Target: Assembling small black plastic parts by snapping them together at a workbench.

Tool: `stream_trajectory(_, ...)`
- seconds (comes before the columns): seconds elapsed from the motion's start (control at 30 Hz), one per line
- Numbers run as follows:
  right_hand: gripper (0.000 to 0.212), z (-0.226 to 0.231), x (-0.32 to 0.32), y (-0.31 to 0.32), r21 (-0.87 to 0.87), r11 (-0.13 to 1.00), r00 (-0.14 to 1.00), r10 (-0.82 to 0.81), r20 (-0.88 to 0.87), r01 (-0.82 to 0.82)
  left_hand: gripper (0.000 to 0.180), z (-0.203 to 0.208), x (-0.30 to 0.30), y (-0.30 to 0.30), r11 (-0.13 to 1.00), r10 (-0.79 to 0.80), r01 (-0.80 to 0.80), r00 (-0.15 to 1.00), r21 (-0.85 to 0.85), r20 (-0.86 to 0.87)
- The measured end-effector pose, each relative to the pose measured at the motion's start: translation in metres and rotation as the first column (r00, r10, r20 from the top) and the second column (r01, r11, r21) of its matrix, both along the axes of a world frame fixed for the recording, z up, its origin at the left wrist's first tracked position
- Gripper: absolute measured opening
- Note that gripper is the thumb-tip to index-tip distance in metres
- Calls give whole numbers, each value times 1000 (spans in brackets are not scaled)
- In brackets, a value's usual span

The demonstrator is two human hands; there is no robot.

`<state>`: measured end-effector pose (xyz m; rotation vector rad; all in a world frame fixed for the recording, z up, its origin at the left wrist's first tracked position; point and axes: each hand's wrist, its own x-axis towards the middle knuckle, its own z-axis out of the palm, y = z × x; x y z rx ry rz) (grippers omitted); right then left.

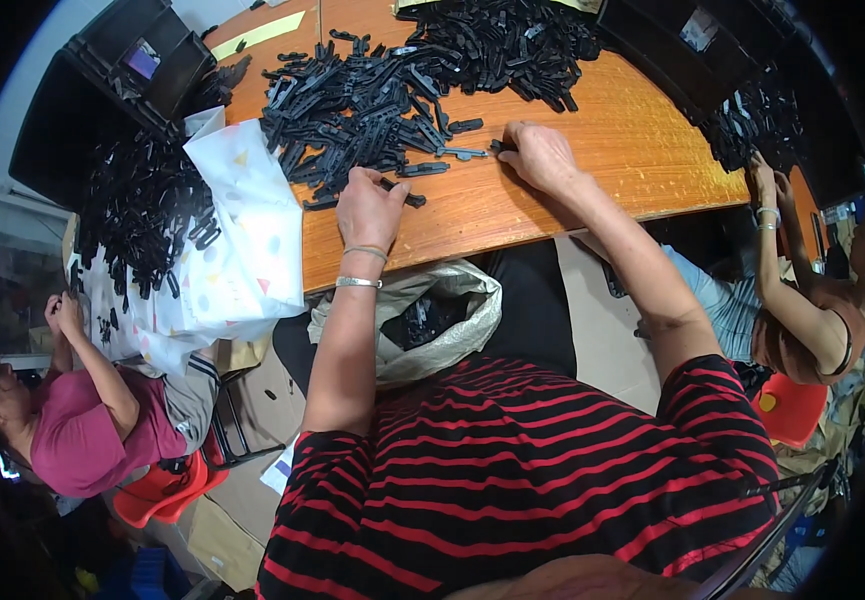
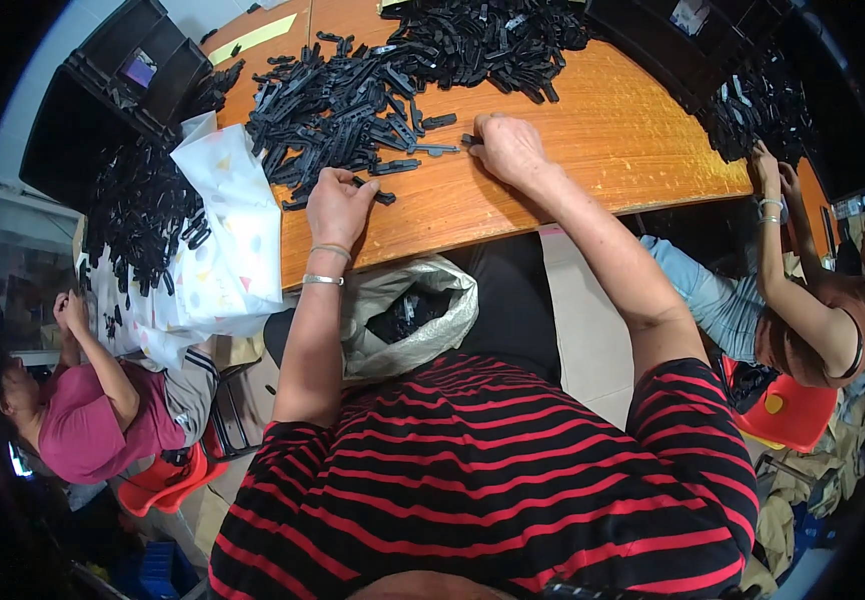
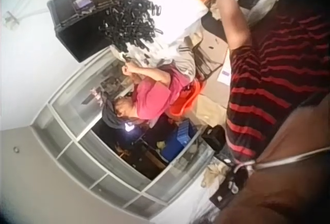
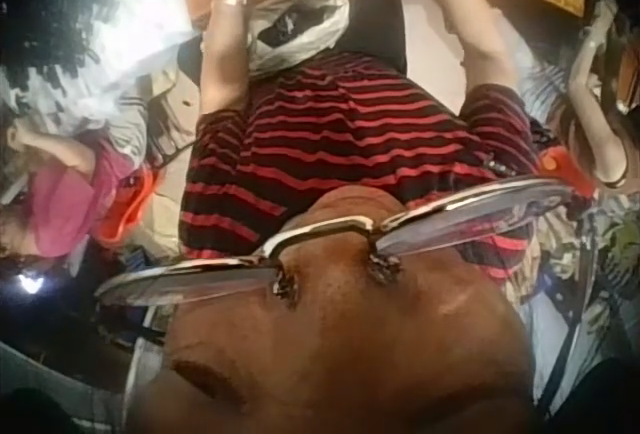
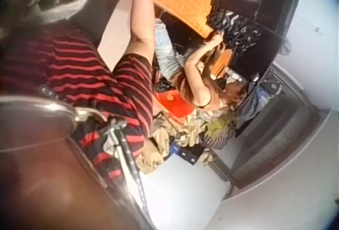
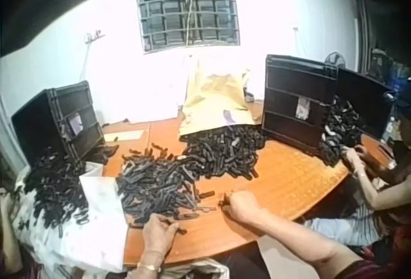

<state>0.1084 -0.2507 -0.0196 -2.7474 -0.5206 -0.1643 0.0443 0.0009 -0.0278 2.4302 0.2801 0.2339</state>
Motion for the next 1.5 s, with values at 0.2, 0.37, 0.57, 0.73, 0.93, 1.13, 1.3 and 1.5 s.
stream_trajectory(0.2,23,1,-40,38,303,950,992,98,-73,-72,31,-6,3,-12,998,27,-30,999,59,43)
stream_trajectory(0.37,22,-16,-56,61,503,862,980,145,-133,-59,23,7,-2,-15,992,-36,45,997,120,-75)
stream_trajectory(0.57,19,-24,-61,82,714,695,925,210,-318,87,18,4,-13,-13,991,-78,85,995,108,-69)
stream_trajectory(0.73,17,-12,-72,87,808,589,952,234,-200,25,17,-2,-32,-8,440,-131,81,991,-894,25)
stream_trajectory(0.93,19,14,-83,82,787,617,946,260,-193,-10,24,17,-44,-7,268,-196,233,963,-935,184)
stream_trajectory(1.13,23,22,-85,78,720,687,949,281,-144,-94,28,14,-45,-9,454,-170,316,949,-833,267)
stream_trajectory(1.3,23,20,-83,76,608,767,963,268,-17,-203,29,15,-50,-15,494,-150,343,939,-798,311)
stream_trajectory(1.5,23,27,-92,80,506,791,928,202,314,-344,29,36,-66,-29,470,-107,403,909,-785,402)
